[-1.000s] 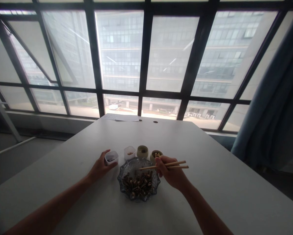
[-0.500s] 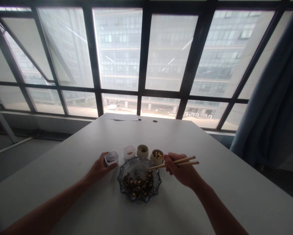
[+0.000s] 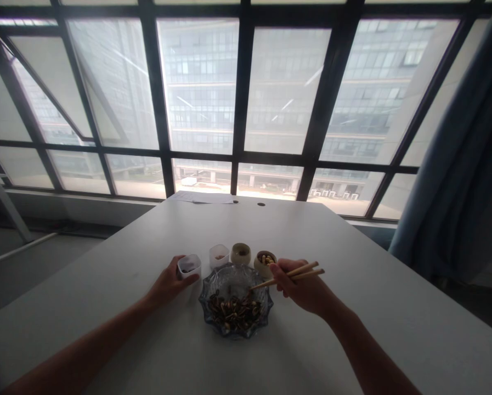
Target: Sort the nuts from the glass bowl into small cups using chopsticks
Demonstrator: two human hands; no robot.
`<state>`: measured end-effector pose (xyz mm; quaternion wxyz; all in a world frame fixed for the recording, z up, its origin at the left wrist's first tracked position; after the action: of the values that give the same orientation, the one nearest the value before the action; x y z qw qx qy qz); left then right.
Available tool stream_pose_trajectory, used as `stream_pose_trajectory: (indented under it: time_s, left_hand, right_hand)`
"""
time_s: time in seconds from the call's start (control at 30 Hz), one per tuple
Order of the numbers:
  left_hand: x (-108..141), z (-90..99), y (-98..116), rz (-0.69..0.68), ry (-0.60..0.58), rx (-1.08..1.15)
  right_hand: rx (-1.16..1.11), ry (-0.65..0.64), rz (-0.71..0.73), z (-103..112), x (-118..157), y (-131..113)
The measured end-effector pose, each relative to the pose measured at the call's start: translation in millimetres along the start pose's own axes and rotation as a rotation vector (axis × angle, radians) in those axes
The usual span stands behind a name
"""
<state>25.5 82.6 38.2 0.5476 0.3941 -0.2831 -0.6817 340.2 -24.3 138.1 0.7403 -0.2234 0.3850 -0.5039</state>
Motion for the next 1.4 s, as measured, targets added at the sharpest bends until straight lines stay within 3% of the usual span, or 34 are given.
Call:
stream_pose_trajectory:
  time_s: [0.23, 0.47, 0.6, 0.83, 1.03, 1.2, 1.4]
  left_hand:
    - [0.0, 0.4, 0.3, -0.004, 0.006, 0.002]
    - [1.2, -2.6, 2.4, -0.079, 0.003, 0.045]
    - [4.3, 2.1, 10.8, -0.166, 0.058, 0.027]
    - [9.1, 4.7, 22.5, -0.357, 0.107, 0.119]
    - [10.0, 4.2, 23.2, -0.398, 0.12, 0.103]
    - [10.3, 2.8, 24.3, -0.383, 0.118, 0.068]
    - [10.9, 1.3, 26.9, -0.361, 0.1, 0.055]
  right_hand:
    - [0.048, -0.079, 0.013, -10.8, 1.7, -8.8]
    - [-0.001, -0.076, 0.001, -14.5, 1.1, -7.5]
    - [-0.134, 0.02, -0.06, -4.9, -1.3, 8.9]
    - [-0.485, 0.325, -0.209, 14.3, -3.3, 60.2]
    - [-0.604, 0.395, -0.24, 14.6, -2.1, 79.8]
    - [-0.607, 0.393, -0.195, 10.7, -1.5, 63.3]
    - [-0.493, 0.45, -0.015, -16.5, -7.2, 2.0]
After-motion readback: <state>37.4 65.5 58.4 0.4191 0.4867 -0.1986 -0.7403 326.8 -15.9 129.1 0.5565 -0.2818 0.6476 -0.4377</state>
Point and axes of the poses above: each hand's wrist, its own x-axis away from the middle knuckle, its own z-axis out of the back of the hand, y = z × x, the point moved 9 cm from there along -x, towards the middle knuckle, and after that the axes turned 5 degrees about z, right-handed, at the moved point
